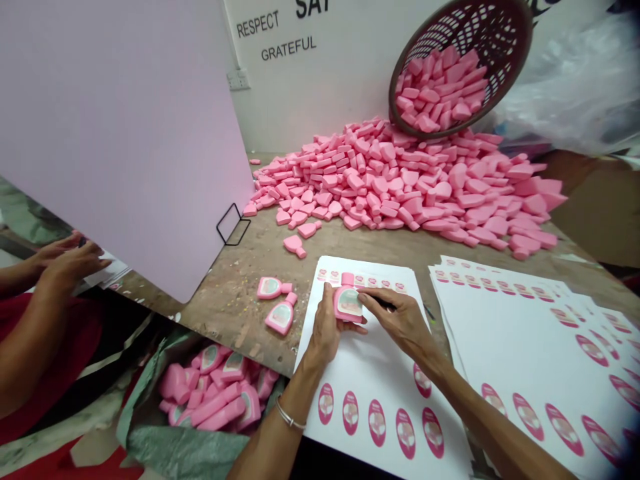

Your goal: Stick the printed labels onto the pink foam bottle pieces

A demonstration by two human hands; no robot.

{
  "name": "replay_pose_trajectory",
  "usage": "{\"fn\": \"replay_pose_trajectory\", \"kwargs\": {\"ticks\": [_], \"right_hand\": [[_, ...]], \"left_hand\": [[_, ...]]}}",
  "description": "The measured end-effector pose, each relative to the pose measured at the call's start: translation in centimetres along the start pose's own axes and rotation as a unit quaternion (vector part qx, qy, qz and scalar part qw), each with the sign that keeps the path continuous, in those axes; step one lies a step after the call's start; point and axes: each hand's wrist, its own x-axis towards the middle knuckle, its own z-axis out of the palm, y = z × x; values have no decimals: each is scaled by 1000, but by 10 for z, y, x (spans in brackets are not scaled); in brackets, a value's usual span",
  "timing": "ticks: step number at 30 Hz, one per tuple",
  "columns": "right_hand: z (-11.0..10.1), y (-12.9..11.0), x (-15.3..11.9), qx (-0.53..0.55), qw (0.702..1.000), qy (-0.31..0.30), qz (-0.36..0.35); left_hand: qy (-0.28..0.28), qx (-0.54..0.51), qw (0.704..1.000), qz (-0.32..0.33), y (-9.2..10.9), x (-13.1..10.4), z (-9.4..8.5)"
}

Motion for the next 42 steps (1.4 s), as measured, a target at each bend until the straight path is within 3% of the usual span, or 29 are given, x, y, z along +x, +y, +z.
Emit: {"fn": "replay_pose_trajectory", "kwargs": {"ticks": [19,30,33,37,40,42], "right_hand": [[9,-8,1,-40,999,9,-34],[11,-8,5,-84,993,-11,-80],[12,-11,4,-213,969,-1,-128],[12,-14,5,-384,908,37,-165],[5,-9,10,-440,885,59,-140],[-1,-4,16,-433,891,86,-104]], "left_hand": [[-10,-24,1000,-3,11,-5,-6],[-105,15,994,41,20,-16,-16],[-120,-1,992,41,18,-16,-16],[-125,-37,991,36,15,-15,-15],[-120,-52,991,21,17,-17,-19],[-111,-57,992,12,19,-19,-24]]}}
